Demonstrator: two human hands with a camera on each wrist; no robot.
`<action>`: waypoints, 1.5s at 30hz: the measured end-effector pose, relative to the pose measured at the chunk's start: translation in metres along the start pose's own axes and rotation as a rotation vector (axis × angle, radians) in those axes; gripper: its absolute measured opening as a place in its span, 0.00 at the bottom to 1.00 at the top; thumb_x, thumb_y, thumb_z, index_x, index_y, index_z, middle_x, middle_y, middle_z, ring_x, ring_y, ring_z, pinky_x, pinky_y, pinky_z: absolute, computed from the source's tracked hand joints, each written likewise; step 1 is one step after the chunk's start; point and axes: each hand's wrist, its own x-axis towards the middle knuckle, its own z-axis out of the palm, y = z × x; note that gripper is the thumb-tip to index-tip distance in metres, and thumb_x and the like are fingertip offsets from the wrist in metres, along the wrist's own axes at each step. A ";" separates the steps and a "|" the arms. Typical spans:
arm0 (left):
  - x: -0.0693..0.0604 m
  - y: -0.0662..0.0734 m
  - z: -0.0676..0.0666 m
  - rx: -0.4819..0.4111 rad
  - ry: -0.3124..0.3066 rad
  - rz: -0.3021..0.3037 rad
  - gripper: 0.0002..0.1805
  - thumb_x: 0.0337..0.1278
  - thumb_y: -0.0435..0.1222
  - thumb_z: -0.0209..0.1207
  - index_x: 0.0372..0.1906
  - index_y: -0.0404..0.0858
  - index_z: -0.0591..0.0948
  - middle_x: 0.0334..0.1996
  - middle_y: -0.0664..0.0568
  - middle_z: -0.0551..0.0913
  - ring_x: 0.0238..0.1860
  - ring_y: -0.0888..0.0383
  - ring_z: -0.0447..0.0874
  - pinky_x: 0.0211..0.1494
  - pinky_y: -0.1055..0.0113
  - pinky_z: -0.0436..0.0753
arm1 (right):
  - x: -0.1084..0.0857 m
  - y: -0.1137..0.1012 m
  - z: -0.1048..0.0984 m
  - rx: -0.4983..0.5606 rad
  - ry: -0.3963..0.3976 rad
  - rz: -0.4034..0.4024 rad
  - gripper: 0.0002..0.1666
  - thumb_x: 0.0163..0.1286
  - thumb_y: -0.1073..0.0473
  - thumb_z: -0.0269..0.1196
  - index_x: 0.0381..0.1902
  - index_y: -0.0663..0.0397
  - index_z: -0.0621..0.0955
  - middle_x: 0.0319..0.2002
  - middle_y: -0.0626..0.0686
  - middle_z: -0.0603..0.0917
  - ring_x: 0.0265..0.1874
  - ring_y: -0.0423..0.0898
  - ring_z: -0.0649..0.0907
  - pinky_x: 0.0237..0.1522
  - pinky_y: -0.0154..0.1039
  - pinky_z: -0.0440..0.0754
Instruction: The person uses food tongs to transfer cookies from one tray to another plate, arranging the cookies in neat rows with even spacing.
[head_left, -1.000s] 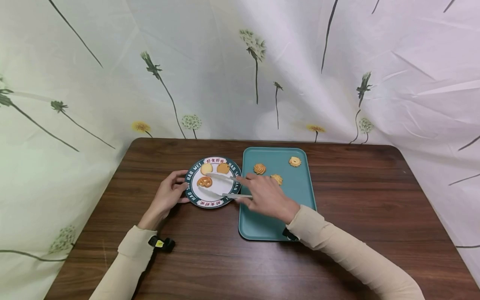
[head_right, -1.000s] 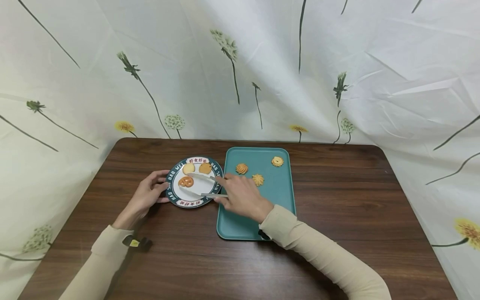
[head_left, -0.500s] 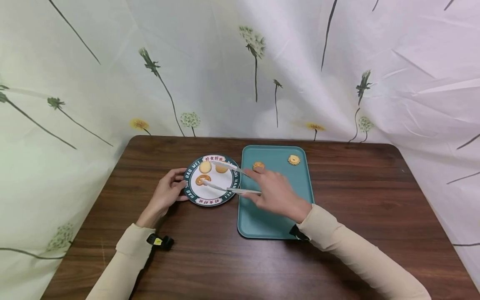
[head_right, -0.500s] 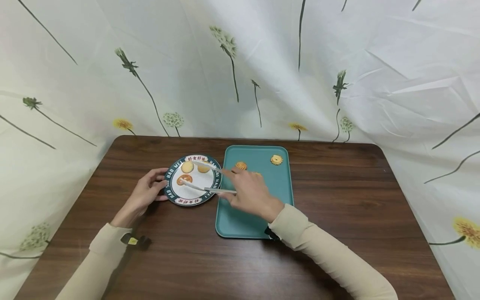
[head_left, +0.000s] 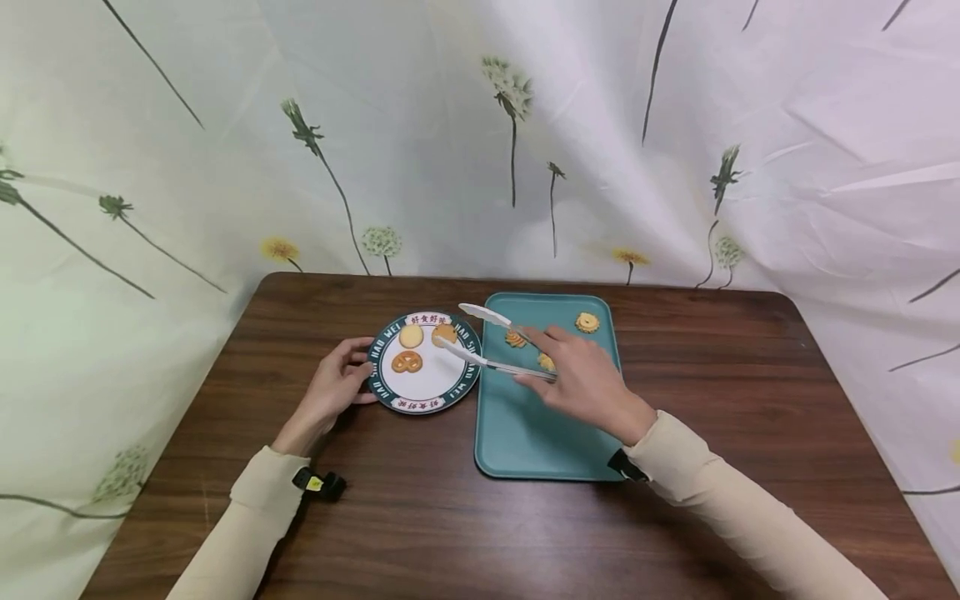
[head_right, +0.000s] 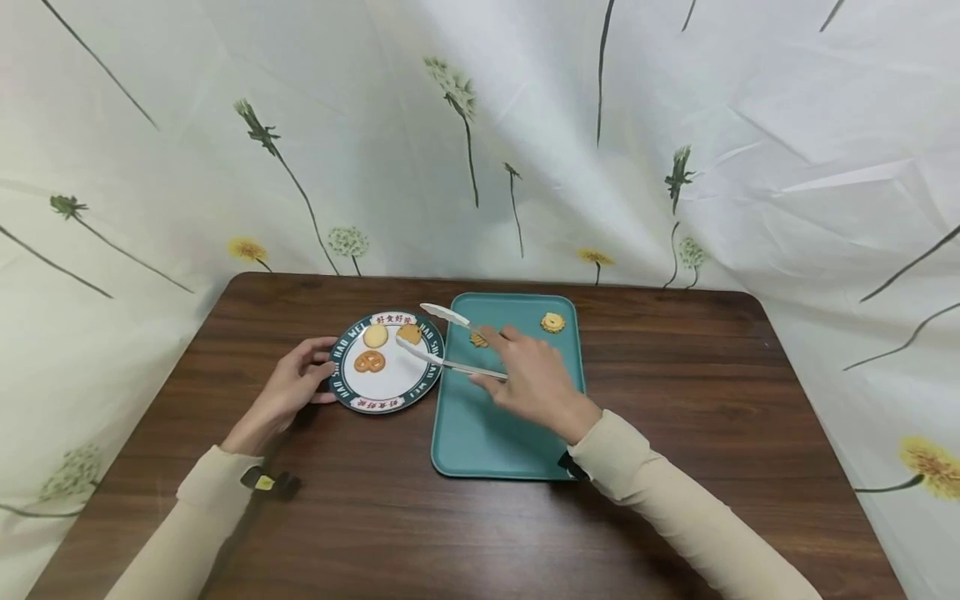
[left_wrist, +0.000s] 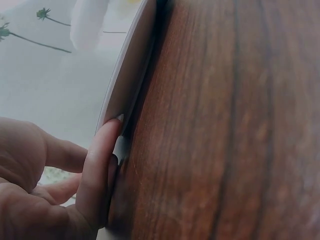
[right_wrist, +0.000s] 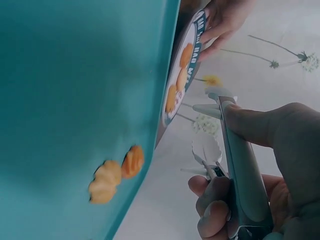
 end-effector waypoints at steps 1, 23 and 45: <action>0.000 0.000 0.000 0.007 0.000 -0.004 0.28 0.81 0.33 0.46 0.80 0.39 0.61 0.65 0.32 0.68 0.51 0.49 0.80 0.41 0.67 0.94 | -0.002 0.002 0.000 -0.004 0.004 0.006 0.40 0.68 0.38 0.71 0.74 0.43 0.76 0.45 0.52 0.86 0.25 0.42 0.78 0.21 0.34 0.78; 0.002 -0.001 -0.002 0.028 0.007 -0.013 0.28 0.81 0.32 0.46 0.80 0.39 0.62 0.64 0.32 0.68 0.50 0.50 0.80 0.41 0.65 0.95 | -0.031 0.050 -0.023 -0.103 0.045 0.120 0.41 0.68 0.37 0.70 0.74 0.45 0.76 0.55 0.57 0.86 0.20 0.50 0.82 0.15 0.44 0.81; 0.001 0.001 -0.001 0.016 -0.010 -0.009 0.28 0.81 0.32 0.45 0.80 0.38 0.60 0.65 0.32 0.67 0.53 0.47 0.79 0.43 0.64 0.95 | -0.052 0.084 -0.035 -0.135 0.025 0.236 0.42 0.69 0.40 0.70 0.73 0.55 0.75 0.56 0.64 0.84 0.31 0.62 0.86 0.22 0.57 0.86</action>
